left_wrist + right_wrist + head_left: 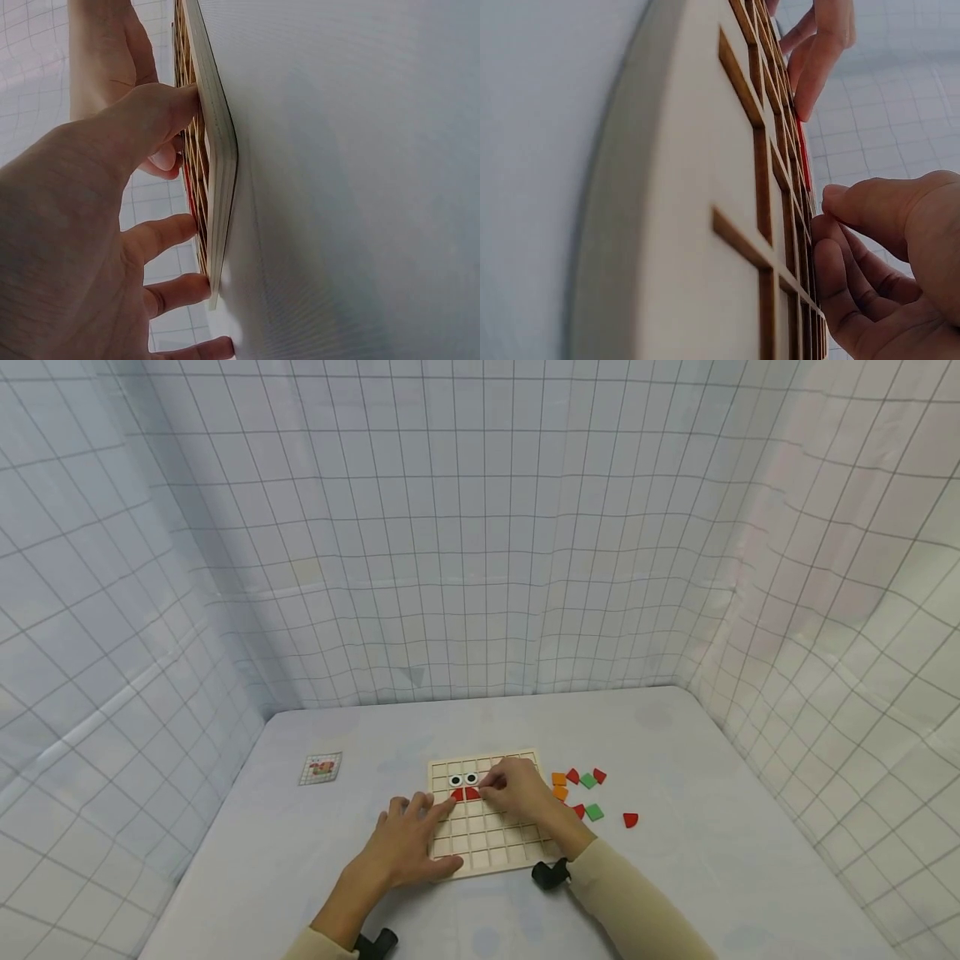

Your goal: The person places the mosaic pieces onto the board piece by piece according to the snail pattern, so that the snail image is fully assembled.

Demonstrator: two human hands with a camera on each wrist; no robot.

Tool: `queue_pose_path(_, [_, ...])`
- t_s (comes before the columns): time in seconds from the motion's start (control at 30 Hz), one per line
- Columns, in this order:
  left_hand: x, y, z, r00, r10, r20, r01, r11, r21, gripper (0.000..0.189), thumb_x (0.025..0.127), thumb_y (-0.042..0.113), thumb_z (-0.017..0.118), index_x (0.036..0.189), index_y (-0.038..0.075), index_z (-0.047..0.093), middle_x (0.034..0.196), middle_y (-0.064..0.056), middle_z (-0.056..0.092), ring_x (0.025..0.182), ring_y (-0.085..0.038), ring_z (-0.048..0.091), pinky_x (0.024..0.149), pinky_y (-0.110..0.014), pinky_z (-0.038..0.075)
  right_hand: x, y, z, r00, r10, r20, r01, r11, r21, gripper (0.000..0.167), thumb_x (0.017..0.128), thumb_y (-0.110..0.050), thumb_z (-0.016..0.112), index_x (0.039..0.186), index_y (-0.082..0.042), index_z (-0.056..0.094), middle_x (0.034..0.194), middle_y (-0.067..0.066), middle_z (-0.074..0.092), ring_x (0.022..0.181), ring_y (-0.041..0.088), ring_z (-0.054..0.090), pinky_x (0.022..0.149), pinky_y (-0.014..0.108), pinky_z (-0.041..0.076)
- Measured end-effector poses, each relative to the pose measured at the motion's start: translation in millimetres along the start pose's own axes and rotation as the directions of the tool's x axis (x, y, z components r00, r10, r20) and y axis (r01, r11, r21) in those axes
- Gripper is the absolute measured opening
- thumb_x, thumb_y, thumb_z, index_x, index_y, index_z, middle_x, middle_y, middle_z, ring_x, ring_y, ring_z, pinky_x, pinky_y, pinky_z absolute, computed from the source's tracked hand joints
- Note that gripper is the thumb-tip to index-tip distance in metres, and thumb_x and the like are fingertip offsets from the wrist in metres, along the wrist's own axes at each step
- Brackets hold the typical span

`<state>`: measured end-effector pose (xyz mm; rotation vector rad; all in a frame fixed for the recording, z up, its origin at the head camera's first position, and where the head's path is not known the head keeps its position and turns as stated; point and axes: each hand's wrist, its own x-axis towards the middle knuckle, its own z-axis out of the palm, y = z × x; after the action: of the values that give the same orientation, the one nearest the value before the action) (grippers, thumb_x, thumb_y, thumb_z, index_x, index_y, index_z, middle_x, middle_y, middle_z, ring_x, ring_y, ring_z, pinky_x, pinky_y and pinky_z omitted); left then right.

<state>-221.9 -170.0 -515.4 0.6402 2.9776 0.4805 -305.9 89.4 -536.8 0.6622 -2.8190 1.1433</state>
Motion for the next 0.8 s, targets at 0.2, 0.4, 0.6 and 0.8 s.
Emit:
queue_pose_path(0.2, [1.0, -1.2, 1.2, 1.0, -0.002, 0.0, 0.002, 1.0, 0.002, 0.097, 0.091, 0.07, 0.084, 0.171, 0.021, 0.059, 0.16, -0.018, 0.059, 0.142, -0.054, 0.056, 0.112, -0.081, 0.051, -3.8, 3, -5, 1.0, -0.012, -0.014, 0.012, 1.0, -0.017, 0.006, 0.106, -0.016, 0.088, 0.104, -0.013, 0.092, 0.101, -0.001, 0.08, 0.087, 0.005, 0.071, 0.082, 0.025, 0.063])
queue_pose_path(0.4, [0.9, -2.7, 2.9, 1.0, 0.005, -0.011, -0.005, 1.0, 0.002, 0.097, 0.09, 0.069, 0.084, 0.171, 0.021, 0.059, 0.158, -0.018, 0.06, 0.14, -0.054, 0.056, 0.11, -0.079, 0.052, -9.1, 9, -12, 0.998, -0.046, -0.039, 0.044, 0.998, -0.05, 0.005, 0.106, -0.014, 0.088, 0.103, -0.012, 0.091, 0.101, 0.001, 0.083, 0.086, 0.005, 0.071, 0.08, 0.025, 0.062])
queue_pose_path(0.6, [0.3, -2.4, 3.1, 1.0, 0.007, -0.015, -0.007, 1.0, -0.003, 0.097, 0.09, 0.069, 0.083, 0.171, 0.021, 0.059, 0.158, -0.018, 0.061, 0.14, -0.054, 0.056, 0.11, -0.078, 0.052, -19.2, 15, -26, 1.0, -0.009, -0.03, 0.008, 0.999, -0.04, 0.008, 0.107, -0.018, 0.087, 0.107, -0.01, 0.09, 0.103, -0.001, 0.083, 0.088, 0.005, 0.071, 0.08, 0.024, 0.06])
queue_pose_path(0.8, [1.1, -3.1, 4.4, 1.0, -0.001, -0.01, 0.001, 1.0, -0.002, 0.097, 0.091, 0.07, 0.083, 0.171, 0.022, 0.059, 0.159, -0.017, 0.06, 0.142, -0.052, 0.055, 0.111, -0.077, 0.052, -29.0, 25, -39, 0.999, -0.007, -0.039, 0.005, 0.999, -0.048, 0.004, 0.106, -0.011, 0.087, 0.108, -0.011, 0.09, 0.105, 0.001, 0.083, 0.088, 0.006, 0.071, 0.08, 0.024, 0.061])
